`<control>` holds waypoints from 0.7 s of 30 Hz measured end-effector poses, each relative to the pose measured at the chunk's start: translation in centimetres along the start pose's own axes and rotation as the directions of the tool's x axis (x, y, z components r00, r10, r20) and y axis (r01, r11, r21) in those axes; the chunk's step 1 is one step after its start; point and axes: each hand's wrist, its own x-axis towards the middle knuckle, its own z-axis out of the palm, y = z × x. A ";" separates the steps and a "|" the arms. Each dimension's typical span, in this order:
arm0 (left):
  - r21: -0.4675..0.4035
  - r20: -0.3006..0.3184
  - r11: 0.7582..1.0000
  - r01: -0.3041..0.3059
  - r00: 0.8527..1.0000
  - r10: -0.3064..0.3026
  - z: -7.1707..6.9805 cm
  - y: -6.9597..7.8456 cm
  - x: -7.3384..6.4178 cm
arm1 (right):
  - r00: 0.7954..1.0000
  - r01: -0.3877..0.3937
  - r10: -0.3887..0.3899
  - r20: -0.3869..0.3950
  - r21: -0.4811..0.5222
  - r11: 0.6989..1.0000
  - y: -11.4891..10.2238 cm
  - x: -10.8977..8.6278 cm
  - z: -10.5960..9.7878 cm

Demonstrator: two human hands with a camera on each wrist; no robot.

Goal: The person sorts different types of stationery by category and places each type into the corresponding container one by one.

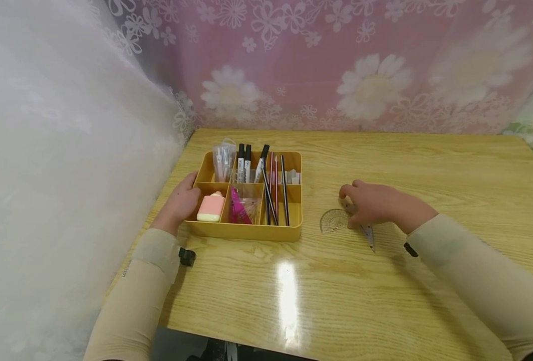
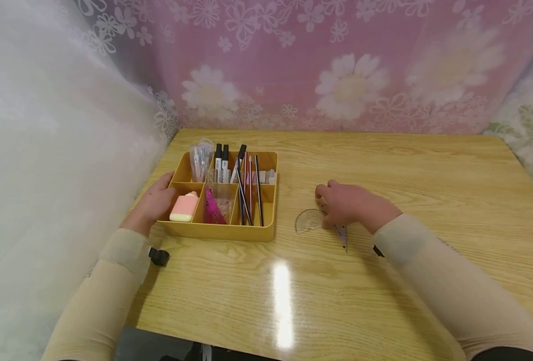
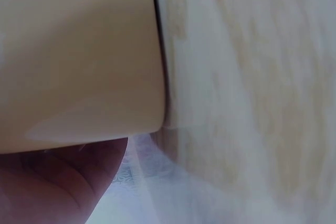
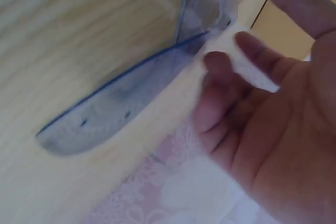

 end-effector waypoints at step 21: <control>0.032 -0.016 0.999 0.025 1.000 -0.024 0.0 -0.2 0.1 | 0.991 0.116 -0.124 0.058 0.118 0.986 0.5 -1.6 -2.7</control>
